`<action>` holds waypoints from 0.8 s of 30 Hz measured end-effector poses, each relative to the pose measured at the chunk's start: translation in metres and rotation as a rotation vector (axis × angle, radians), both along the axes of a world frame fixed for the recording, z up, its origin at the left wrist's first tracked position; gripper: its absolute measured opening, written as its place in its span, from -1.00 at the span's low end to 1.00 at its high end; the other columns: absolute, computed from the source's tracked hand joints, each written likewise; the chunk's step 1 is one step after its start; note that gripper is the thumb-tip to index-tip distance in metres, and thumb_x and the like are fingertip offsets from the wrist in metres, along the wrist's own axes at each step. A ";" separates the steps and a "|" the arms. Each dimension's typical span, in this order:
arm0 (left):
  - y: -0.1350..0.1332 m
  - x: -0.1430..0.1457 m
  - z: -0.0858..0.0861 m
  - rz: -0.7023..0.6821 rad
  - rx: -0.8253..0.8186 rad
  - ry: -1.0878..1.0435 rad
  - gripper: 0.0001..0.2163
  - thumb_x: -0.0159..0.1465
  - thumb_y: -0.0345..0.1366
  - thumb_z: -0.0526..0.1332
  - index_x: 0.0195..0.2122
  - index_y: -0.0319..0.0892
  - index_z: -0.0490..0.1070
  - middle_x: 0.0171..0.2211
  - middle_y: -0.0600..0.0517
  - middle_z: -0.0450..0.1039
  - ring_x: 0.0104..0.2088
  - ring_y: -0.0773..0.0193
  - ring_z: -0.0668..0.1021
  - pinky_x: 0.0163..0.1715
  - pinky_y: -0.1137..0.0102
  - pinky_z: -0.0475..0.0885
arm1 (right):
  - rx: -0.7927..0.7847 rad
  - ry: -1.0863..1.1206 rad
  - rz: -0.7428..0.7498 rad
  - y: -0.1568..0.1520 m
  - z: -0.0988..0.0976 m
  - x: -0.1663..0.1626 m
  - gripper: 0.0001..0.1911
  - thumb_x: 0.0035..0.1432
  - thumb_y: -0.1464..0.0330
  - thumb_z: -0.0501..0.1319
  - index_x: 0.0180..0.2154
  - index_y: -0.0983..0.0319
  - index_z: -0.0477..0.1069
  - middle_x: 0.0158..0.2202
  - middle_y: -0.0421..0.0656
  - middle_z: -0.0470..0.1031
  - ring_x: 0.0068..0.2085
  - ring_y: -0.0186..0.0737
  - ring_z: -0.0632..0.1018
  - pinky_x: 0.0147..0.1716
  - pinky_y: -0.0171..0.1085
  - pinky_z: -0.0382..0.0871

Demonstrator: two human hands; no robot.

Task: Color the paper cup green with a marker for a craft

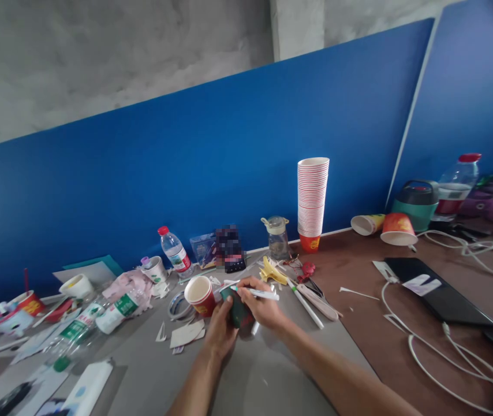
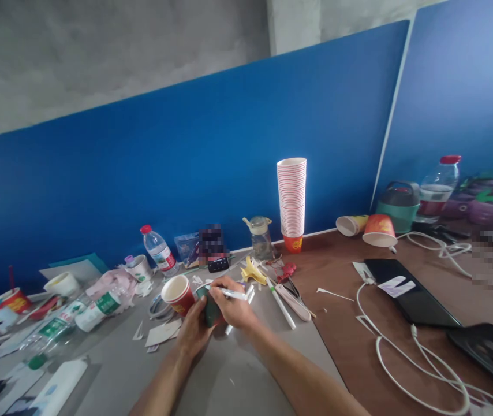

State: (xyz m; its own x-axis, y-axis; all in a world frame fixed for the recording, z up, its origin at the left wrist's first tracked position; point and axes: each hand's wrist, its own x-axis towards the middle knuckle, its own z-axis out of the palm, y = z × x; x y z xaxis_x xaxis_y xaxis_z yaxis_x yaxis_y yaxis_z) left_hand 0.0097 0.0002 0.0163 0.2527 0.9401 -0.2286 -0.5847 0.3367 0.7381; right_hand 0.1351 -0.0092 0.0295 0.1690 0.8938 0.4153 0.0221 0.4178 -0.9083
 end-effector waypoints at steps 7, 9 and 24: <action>0.002 -0.002 -0.003 -0.036 0.027 0.026 -0.75 0.10 -0.31 0.32 -0.18 -0.24 0.45 -0.26 -0.09 0.58 -0.17 0.08 0.58 -0.14 0.28 0.45 | 0.010 0.043 -0.044 0.005 -0.004 0.007 -0.82 0.10 0.24 0.14 -0.42 0.21 0.40 -0.58 -0.23 0.36 -0.52 -0.31 0.36 -0.52 -0.33 0.25; 0.003 -0.002 -0.005 -0.032 0.037 0.029 -0.73 0.09 -0.28 0.34 -0.18 -0.24 0.45 -0.25 -0.09 0.58 -0.14 0.06 0.57 -0.11 0.25 0.43 | 0.019 0.019 -0.074 0.005 -0.004 0.008 -0.81 0.10 0.24 0.13 -0.42 0.21 0.41 -0.56 -0.22 0.38 -0.52 -0.30 0.38 -0.52 -0.33 0.26; 0.001 -0.003 -0.001 -0.019 -0.040 0.031 -0.73 0.13 -0.31 0.28 -0.13 -0.24 0.43 -0.30 -0.07 0.59 -0.26 0.13 0.60 -0.12 0.24 0.45 | 0.044 -0.030 -0.129 0.009 -0.007 0.012 -0.83 0.10 0.28 0.13 -0.43 0.22 0.41 -0.49 -0.19 0.44 -0.46 -0.28 0.42 -0.45 -0.31 0.29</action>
State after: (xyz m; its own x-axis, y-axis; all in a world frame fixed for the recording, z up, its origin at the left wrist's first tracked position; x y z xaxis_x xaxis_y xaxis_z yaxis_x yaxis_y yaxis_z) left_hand 0.0063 0.0017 0.0158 0.2628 0.9253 -0.2735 -0.5548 0.3769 0.7418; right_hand 0.1472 -0.0005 0.0229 0.2683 0.8461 0.4606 0.1053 0.4495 -0.8870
